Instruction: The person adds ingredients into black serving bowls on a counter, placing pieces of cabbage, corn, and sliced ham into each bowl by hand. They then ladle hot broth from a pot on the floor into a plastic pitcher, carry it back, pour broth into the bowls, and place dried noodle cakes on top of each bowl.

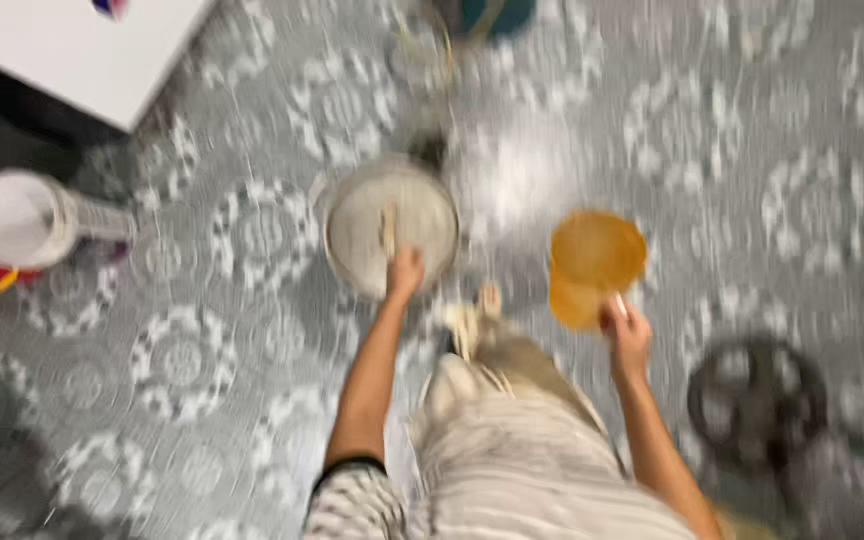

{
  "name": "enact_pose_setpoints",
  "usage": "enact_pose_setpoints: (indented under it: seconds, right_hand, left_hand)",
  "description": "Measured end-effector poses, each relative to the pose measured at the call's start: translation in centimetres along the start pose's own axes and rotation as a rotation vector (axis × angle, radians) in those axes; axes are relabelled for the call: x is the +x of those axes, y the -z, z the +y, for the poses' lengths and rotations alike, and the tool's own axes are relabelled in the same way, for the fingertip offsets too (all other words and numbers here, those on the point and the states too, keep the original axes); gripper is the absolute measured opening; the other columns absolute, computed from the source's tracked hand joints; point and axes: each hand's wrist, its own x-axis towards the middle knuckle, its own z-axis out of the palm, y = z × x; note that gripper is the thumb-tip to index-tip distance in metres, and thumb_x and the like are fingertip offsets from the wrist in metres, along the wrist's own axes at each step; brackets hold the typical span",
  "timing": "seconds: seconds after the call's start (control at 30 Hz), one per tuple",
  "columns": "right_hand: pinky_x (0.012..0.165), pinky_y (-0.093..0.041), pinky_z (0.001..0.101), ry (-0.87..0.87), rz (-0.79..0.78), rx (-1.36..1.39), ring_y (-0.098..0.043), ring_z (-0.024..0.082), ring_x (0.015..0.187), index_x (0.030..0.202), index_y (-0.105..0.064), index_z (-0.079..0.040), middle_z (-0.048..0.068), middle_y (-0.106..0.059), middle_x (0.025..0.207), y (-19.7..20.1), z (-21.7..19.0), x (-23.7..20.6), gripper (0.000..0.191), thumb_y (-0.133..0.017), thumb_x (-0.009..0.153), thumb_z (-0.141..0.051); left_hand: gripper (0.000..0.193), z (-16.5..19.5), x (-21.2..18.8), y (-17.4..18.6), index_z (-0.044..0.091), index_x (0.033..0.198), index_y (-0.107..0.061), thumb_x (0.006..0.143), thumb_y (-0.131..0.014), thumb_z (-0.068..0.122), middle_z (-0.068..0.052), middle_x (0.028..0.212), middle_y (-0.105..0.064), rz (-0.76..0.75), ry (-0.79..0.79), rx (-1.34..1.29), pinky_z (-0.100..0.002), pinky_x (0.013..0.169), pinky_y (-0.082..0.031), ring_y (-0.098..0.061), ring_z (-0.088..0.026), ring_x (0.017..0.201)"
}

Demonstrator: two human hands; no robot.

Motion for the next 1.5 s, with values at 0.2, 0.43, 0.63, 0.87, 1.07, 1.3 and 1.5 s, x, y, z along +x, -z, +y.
enact_pose_setpoints:
  seconds: [0.2, 0.43, 0.63, 0.87, 1.07, 1.3, 1.5]
  right_hand:
    - [0.075, -0.045, 0.0261, -0.009, -0.151, -0.079, -0.053, 0.009, 0.079, 0.092, -0.064, -0.004, -0.001, -0.061, 0.085, -3.3, -6.0, 14.9, 0.028, -0.057, 0.11, -0.024]
    - [0.079, -0.043, 0.0276, -0.2, -0.164, 0.062, -0.054, 0.01, 0.083, 0.098, -0.063, -0.001, 0.001, -0.061, 0.089, -9.2, -2.4, 26.5, 0.026, -0.058, 0.113, -0.022]
    - [0.073, -0.043, 0.0282, -0.267, -0.302, -0.202, -0.053, 0.011, 0.077, 0.093, -0.065, 0.0, 0.001, -0.061, 0.082, -14.1, -5.2, 40.5, 0.03, -0.053, 0.108, -0.024]
    - [0.072, -0.043, 0.0289, -0.155, -0.335, -0.092, -0.052, 0.012, 0.076, 0.085, -0.062, 0.0, 0.002, -0.059, 0.08, -15.7, -13.3, 57.3, 0.037, -0.054, 0.11, -0.026]
    - [0.077, -0.046, 0.029, -0.143, -0.124, 0.091, -0.057, 0.011, 0.081, 0.093, -0.067, 0.0, 0.002, -0.064, 0.086, -13.3, -17.0, 67.5, 0.031, -0.056, 0.107, -0.025]
    - [0.079, -0.045, 0.0257, -0.138, -0.047, 0.071, -0.057, 0.009, 0.084, 0.1, -0.07, 0.0, 0.0, -0.067, 0.091, -7.1, -20.9, 81.9, 0.027, -0.058, 0.106, -0.024]
    - [0.078, -0.046, 0.0262, -0.105, -0.013, 0.013, -0.056, 0.009, 0.082, 0.097, -0.069, -0.001, 0.0, -0.066, 0.087, -2.1, -24.7, 94.9, 0.027, -0.058, 0.106, -0.024]
  left_hand:
    - [0.039, -0.9, 12.3, 1.2, 0.001, 0.111, -0.072, 0.088, -0.076, 0.032, -0.022, 0.122, -0.065, -0.118, 0.724, 0.149, -0.046, 0.088, -0.058, -0.068, -0.037, 0.108]
    - [0.041, -4.7, 20.5, -4.5, 0.009, 0.125, -0.068, 0.088, -0.078, 0.025, -0.016, 0.132, -0.064, -0.302, 0.834, 0.336, -0.049, 0.091, -0.058, -0.065, -0.036, 0.118]
    - [0.038, -3.7, 23.2, -2.8, 0.025, 0.133, -0.063, 0.095, -0.067, 0.027, -0.017, 0.124, -0.069, -0.371, 0.71, 0.458, -0.053, 0.096, -0.054, -0.067, -0.039, 0.114]
    - [0.031, 6.9, 36.6, 2.5, 0.014, 0.119, -0.069, 0.089, -0.065, 0.018, -0.02, 0.099, -0.074, -0.339, 0.394, 0.505, -0.05, 0.079, -0.059, -0.073, -0.04, 0.091]
    - [0.012, 21.7, 61.7, -1.1, 0.008, 0.081, -0.075, 0.085, -0.067, 0.016, -0.017, 0.08, -0.074, -0.038, -0.064, 0.627, -0.046, 0.06, -0.061, -0.075, -0.033, 0.068]
    - [0.019, 44.0, 85.9, -7.4, 0.012, 0.087, -0.076, 0.094, -0.059, 0.012, -0.013, 0.09, -0.076, 0.079, -0.32, 0.722, -0.046, 0.07, -0.061, -0.076, -0.032, 0.085]
    - [0.015, 51.5, 95.6, -12.5, 0.011, 0.102, -0.07, 0.096, -0.06, 0.02, -0.014, 0.104, -0.071, -0.122, 0.007, 0.679, -0.045, 0.08, -0.059, -0.071, -0.031, 0.098]
